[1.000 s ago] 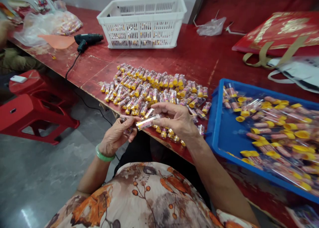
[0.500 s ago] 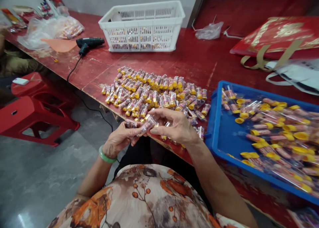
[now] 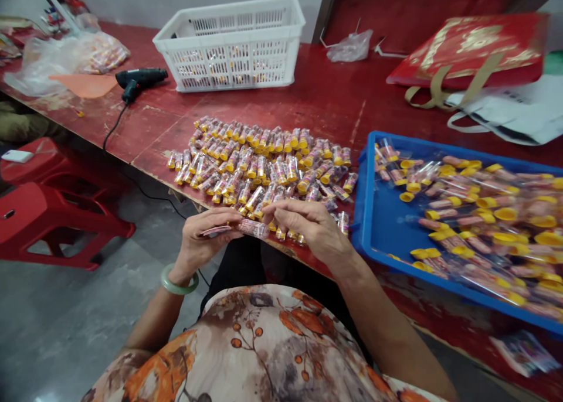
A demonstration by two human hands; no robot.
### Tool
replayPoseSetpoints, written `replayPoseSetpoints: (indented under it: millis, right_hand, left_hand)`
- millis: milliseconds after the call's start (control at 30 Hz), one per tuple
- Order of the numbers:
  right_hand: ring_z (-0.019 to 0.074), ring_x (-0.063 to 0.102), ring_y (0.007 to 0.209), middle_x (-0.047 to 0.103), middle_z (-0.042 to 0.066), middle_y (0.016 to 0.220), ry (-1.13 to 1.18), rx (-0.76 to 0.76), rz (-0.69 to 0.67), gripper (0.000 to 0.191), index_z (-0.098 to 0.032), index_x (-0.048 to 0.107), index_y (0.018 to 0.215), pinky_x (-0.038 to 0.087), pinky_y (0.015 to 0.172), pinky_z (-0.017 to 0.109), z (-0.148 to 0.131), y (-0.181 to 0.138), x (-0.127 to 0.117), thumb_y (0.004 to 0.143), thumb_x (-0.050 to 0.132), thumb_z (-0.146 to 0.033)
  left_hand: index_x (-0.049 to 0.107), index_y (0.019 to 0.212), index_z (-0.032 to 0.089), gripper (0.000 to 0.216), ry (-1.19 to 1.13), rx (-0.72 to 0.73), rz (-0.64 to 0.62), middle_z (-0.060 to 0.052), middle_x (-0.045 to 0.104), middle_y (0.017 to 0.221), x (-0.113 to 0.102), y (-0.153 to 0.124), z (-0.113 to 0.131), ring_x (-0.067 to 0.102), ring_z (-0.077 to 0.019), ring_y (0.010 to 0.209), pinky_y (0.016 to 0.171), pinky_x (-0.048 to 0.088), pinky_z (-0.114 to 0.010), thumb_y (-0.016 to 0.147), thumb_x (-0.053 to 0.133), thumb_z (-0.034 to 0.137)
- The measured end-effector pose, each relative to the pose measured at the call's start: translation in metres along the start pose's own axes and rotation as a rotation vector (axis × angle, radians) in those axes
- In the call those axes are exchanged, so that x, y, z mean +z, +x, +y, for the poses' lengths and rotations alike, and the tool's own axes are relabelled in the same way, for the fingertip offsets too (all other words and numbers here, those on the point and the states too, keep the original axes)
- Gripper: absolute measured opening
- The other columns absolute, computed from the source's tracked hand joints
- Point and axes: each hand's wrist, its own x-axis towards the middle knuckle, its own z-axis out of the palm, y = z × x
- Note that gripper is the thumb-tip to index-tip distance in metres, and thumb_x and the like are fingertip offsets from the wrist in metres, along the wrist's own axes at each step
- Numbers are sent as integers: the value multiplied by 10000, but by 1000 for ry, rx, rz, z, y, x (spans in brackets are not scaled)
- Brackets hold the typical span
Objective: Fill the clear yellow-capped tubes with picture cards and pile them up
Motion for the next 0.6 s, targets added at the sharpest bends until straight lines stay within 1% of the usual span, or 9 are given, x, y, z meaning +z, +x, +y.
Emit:
replayPoseSetpoints:
  millis: [100,200,267,333,433,533,600]
  right_hand:
    - [196,640,798,725,44,859,-62,35,-68,284,-219,766,899,488,720,302,-5,5,0,850,618,-457]
    - [179,628,737,714,35,788,-72,99,-171,266,-191,764,837,468,673,282,-10,14,2,768,689,-437]
    - [156,611,683,704,26,753,-34,144,-256,268,-178,757,823,447,626,262,-10,20,4,717,722,-422]
    - [135,600,659,701,18,748,24,176,-313,264,-172,749,824,436,603,244,-7,26,5,695,735,-402]
    - [124,598,641,702,9,745,114,242,-378,256,-167,732,832,439,586,230,-4,31,7,647,767,-340]
    - [120,598,632,694,6,725,203,302,-416,305,-154,708,850,452,599,229,-2,32,10,579,799,-258]
    - [114,598,639,690,8,736,266,295,-382,338,-145,695,867,454,617,225,-1,30,13,552,796,-218]
  left_hand:
    - [757,955,251,170,98,94,-86,-83,749,983,-1,3,2,691,-206,915,846,540,-345,793,708,252]
    - [756,976,263,180,166,143,-160,-86,747,1021,-1,4,0,698,-202,927,841,544,-336,828,661,227]
    - [751,1010,270,224,188,190,-201,-87,743,1051,-2,4,-3,701,-201,939,830,545,-327,837,637,187]
    - [747,1036,273,260,198,232,-247,-91,739,1073,-3,5,-6,703,-203,949,814,546,-317,835,627,159]
    - [763,990,279,224,223,209,-303,-96,741,1065,-4,7,-9,711,-214,928,800,551,-321,819,654,183]
    - [770,948,288,189,210,198,-314,-88,744,1057,-2,9,-13,715,-218,916,801,558,-334,808,674,207]
    - [760,983,291,219,170,235,-275,-83,734,1093,0,8,-16,709,-215,947,809,559,-333,810,670,191]
